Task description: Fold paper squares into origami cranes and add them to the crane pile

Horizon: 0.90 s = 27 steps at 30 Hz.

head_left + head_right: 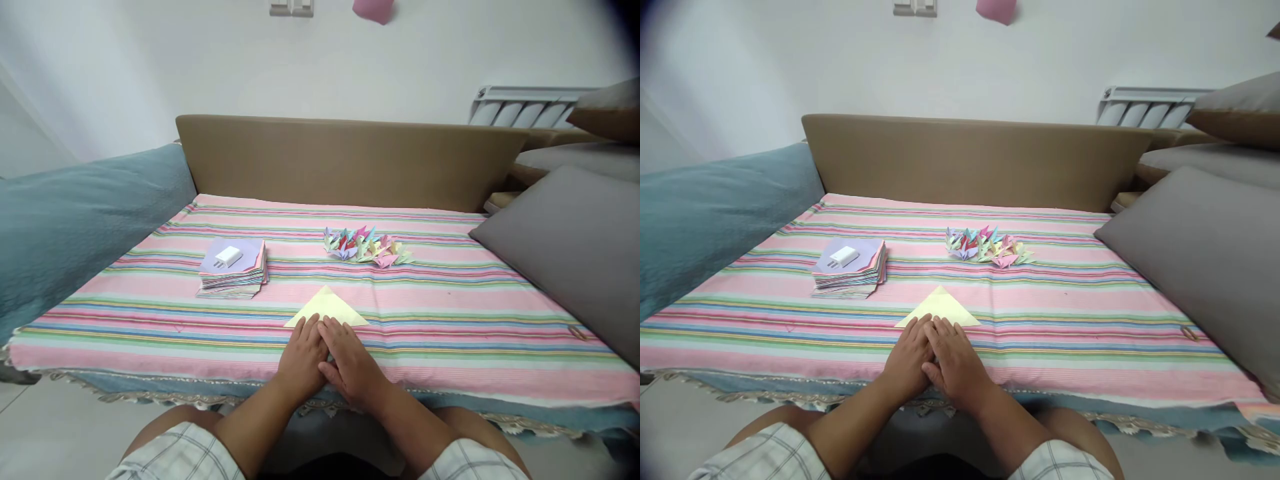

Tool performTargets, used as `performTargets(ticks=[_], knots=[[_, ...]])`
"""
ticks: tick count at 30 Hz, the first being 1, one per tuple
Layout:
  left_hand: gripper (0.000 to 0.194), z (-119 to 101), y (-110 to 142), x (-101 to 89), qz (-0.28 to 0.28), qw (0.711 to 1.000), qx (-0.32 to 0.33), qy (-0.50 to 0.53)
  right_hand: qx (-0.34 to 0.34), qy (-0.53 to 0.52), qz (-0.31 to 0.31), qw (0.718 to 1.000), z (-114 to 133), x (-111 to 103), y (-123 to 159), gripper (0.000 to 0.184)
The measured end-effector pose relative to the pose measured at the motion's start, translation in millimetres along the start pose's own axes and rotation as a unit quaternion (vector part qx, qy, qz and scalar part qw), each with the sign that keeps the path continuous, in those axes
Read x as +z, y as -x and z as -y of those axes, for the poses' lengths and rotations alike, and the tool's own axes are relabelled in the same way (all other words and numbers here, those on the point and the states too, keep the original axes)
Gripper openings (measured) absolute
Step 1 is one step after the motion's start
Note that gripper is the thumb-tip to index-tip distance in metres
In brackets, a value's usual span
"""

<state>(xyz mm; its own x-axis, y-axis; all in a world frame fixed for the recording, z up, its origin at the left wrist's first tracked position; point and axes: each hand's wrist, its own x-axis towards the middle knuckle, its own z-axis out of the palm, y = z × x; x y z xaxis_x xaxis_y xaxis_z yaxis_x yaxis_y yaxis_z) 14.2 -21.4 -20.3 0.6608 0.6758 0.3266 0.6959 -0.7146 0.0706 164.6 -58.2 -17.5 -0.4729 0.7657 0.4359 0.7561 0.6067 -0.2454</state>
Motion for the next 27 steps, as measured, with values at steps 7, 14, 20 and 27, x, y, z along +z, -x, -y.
performTargets(ticks=[7,14,20,27], knots=[[0.055,-0.3,-1.4,-4.5,0.013,1.0,-0.004,-0.005,0.044,0.038,0.019,0.998,-3.8,4.5,10.5,0.071],[0.061,-3.1,-2.2,-7.0,0.007,1.0,-0.013,0.002,0.1,0.072,0.001,0.992,-12.6,0.5,19.6,0.066],[0.06,-3.2,-1.7,-10.9,-0.002,1.0,-0.028,-0.011,0.156,0.071,-0.011,0.985,-22.2,-7.7,23.5,0.065],[0.07,8.9,13.8,-26.8,0.032,0.995,-0.085,-0.043,0.207,0.025,-0.01,0.978,-25.3,-14.1,19.1,0.056]])
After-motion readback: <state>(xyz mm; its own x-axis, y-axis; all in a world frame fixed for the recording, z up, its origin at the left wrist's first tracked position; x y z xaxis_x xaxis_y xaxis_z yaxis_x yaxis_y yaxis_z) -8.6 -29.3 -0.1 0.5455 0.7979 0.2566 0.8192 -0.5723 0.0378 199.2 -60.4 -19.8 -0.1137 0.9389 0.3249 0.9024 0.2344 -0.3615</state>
